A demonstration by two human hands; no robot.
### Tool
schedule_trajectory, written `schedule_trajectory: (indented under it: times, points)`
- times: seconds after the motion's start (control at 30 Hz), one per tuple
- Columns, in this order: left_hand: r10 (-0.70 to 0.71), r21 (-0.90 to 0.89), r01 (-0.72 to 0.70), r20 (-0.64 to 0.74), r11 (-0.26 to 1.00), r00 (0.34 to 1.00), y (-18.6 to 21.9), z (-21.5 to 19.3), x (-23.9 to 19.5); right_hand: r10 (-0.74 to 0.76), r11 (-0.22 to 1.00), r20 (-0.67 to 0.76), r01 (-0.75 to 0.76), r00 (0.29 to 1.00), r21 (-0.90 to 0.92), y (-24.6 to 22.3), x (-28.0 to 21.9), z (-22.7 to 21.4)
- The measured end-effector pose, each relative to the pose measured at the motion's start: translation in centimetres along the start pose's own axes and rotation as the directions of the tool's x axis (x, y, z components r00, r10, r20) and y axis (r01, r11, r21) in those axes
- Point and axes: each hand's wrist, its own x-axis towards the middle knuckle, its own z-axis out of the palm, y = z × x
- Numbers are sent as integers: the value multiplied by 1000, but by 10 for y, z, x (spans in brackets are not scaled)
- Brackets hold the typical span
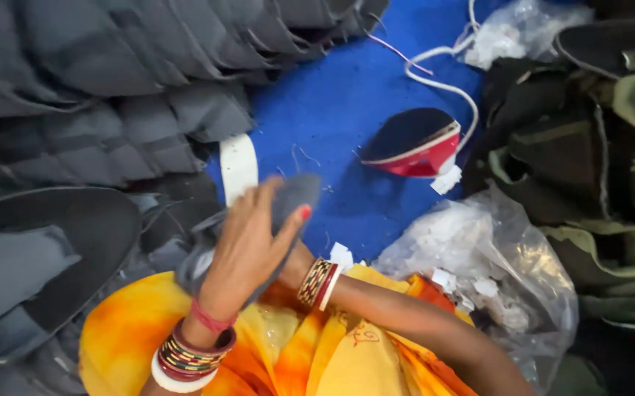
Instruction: The person irons a stack of dark grey garments on a blue floor surface. They repeatedly pick up a garment, place a small white paper on it, and press it with a red and white iron. After ironing, the garment is tossed onto a growing pile to the left.
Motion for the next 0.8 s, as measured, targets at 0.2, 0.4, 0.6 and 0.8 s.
schedule_trajectory:
  times: [0.2, 0.4, 0.6, 0.8]
  points:
    - [449, 177, -418, -223, 891, 865, 27, -23, 33, -212, 951, 86, 226, 974, -210, -47, 15, -39]
    - [290, 240, -296, 60, 925, 955, 26, -21, 32, -199, 602, 7, 128, 980, -788, -7, 7, -86]
    - [215, 498, -313, 245, 809, 945, -50, 51, 17, -247, 353, -97, -3, 964, -936, -1, 0, -118]
    - [286, 644, -333, 181, 688, 941, -48, 69, 10, -131, 587, -478, -320, 869, -744, 3, -80, -175]
